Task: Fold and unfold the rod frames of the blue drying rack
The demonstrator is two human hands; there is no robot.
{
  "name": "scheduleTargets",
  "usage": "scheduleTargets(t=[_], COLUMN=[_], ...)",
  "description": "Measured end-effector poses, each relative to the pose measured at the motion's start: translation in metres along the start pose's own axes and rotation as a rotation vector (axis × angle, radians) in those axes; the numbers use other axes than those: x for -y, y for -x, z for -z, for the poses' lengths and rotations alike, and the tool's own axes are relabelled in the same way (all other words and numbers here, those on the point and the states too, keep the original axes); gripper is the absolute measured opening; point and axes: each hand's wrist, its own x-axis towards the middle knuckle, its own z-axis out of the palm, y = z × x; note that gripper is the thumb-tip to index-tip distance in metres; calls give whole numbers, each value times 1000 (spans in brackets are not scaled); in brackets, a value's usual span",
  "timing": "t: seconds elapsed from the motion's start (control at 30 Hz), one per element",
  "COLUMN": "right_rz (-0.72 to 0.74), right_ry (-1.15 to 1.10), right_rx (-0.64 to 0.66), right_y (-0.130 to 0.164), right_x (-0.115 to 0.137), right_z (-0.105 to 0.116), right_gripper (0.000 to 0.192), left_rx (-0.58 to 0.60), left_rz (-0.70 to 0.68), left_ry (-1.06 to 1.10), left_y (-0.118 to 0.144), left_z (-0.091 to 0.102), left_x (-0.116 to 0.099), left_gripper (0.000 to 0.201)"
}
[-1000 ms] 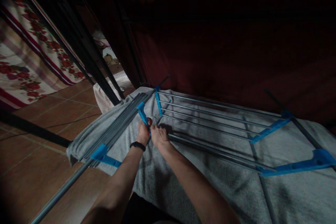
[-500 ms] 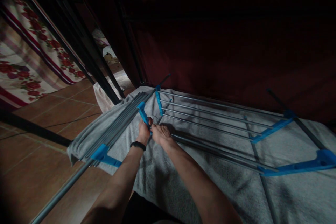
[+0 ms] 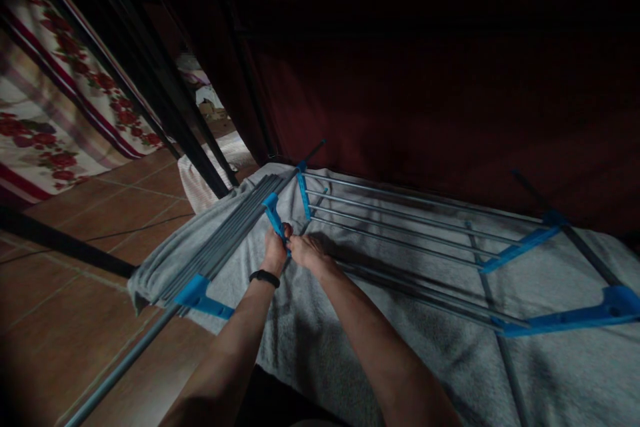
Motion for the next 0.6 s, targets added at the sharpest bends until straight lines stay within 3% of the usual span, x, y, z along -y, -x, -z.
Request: scheduleTargets(t=[0.37, 0.6], right_rz=[21, 39], right_ry=[8, 74], right_rx=[-17, -113], right_y=[-8, 11], right_x=[-4, -1], right_z=[-6, -7], right_gripper=[38, 38], left_rx=[-37, -42], left_rz=[17, -11], left_ry=[-61, -78], left_y=[4, 4], left_z=[-1, -4], left_x=[-6, -8], left_gripper=[41, 39])
